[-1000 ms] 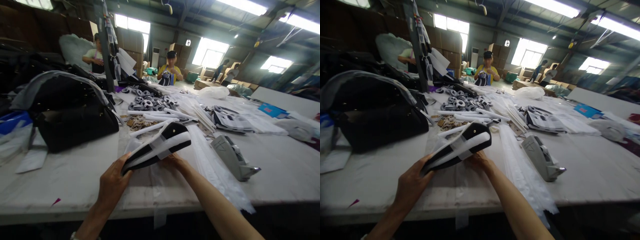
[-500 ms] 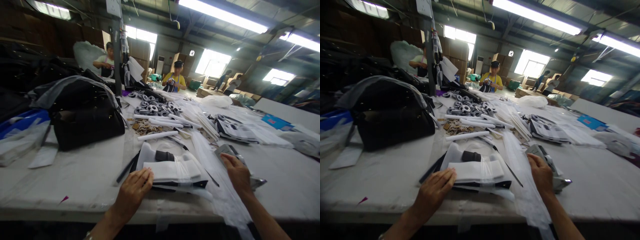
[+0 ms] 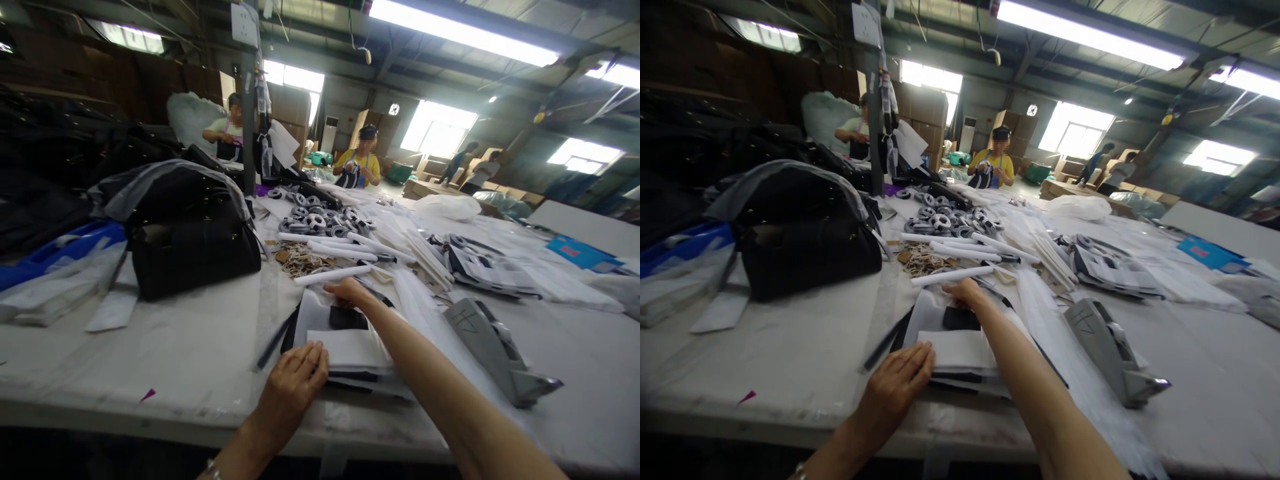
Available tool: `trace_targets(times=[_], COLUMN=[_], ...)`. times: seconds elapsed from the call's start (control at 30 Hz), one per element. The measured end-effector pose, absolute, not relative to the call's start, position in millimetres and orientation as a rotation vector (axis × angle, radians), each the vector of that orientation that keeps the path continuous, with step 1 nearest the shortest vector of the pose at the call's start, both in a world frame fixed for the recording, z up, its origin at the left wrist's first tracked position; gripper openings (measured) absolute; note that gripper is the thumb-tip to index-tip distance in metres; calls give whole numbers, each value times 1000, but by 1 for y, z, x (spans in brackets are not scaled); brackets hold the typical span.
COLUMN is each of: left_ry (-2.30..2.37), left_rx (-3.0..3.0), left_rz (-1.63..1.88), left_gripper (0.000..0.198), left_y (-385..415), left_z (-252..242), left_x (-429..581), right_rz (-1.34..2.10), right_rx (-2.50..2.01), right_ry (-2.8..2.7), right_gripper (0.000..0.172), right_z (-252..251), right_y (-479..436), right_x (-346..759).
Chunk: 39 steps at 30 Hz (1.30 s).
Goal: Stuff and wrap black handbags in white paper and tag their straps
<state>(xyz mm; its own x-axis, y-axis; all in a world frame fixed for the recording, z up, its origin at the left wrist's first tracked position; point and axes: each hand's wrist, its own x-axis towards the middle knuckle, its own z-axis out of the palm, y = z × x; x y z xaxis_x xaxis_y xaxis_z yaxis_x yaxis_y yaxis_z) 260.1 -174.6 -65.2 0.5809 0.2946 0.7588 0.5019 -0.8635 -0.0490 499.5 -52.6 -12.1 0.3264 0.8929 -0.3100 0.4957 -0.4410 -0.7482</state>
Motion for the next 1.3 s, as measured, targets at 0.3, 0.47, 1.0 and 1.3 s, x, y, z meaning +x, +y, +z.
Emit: trace_targets(times=[0.3, 0.47, 1.0, 1.3], left_ry=[-669, -648, -659, -668], left_rx=[-2564, -2559, -2581, -2624], left_rz=[-1195, -1179, -1182, -1100], left_gripper=[33, 34, 37, 40], left_y=[-175, -175, -176, -176], left_z=[-65, -64, -63, -62], left_x=[259, 258, 256, 255], right_rz=[1142, 1141, -56, 103], right_rx=[-1481, -1214, -1275, -1120], right_ry=[-819, -748, -2113, -2113], right_gripper=[16, 26, 17, 12], right_z=[5, 30, -3, -8], right_y=[-80, -121, -270, -325], right_x=[495, 499, 438, 426])
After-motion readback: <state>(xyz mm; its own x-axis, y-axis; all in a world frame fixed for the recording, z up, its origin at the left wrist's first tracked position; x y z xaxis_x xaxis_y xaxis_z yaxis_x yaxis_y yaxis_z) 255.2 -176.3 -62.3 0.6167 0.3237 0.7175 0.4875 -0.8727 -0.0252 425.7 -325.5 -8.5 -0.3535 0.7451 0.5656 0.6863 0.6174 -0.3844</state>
